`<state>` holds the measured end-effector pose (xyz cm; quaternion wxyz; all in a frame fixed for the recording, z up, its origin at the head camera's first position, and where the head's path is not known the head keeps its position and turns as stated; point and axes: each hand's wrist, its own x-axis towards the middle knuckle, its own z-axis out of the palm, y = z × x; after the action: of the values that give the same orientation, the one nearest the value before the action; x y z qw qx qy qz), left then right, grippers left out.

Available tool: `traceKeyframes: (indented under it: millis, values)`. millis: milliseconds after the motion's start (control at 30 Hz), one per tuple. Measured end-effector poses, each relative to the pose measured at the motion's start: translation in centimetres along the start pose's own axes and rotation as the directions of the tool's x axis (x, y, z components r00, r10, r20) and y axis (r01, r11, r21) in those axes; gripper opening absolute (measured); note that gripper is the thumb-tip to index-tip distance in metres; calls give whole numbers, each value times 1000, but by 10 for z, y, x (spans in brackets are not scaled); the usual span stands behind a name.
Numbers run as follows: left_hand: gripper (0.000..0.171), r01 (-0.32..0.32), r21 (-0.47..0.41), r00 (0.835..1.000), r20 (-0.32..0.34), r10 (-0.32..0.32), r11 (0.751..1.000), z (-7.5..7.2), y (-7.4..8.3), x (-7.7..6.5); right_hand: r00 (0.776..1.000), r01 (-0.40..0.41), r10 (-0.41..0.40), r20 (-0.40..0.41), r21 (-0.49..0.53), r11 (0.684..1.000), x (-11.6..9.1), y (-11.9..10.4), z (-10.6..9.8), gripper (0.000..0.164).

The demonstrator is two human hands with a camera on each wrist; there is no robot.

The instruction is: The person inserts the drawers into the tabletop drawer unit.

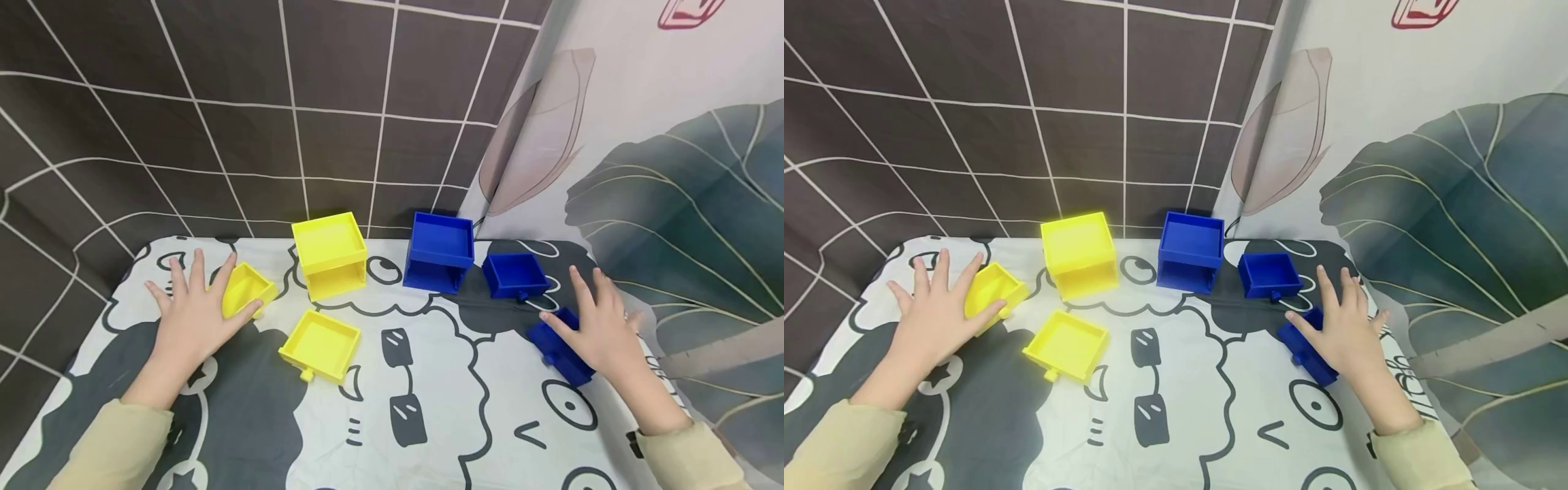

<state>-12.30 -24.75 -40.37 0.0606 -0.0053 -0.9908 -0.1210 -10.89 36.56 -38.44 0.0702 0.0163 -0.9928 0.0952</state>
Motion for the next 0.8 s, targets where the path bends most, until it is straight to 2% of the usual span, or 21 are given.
traceKeyframes:
  millis: [100, 200, 533, 667, 800]
  values:
    - [94, -11, -7, 1000, -26, 11, 1000, -2, 3, 1, 997, 36, -32, -74, 49, 998, 2, -1, -1, 96]
    - [92, -22, -21, 998, -53, 21, 1000, -4, 5, 3, 992, 65, -53, -113, 109, 992, 3, -2, -3, 90]
    - [81, -85, -156, 991, -116, 67, 984, -12, 21, 13, 992, 39, -5, -125, 276, 960, 1, -10, -10, 74]
    - [78, -99, -218, 989, -128, 72, 971, -16, 32, 16, 991, 60, -7, -136, 387, 920, 0, -14, -12, 67]
    - [74, -127, -271, 984, -157, 87, 954, -18, 41, 20, 993, 70, -9, -121, 510, 857, -2, -18, -13, 61]
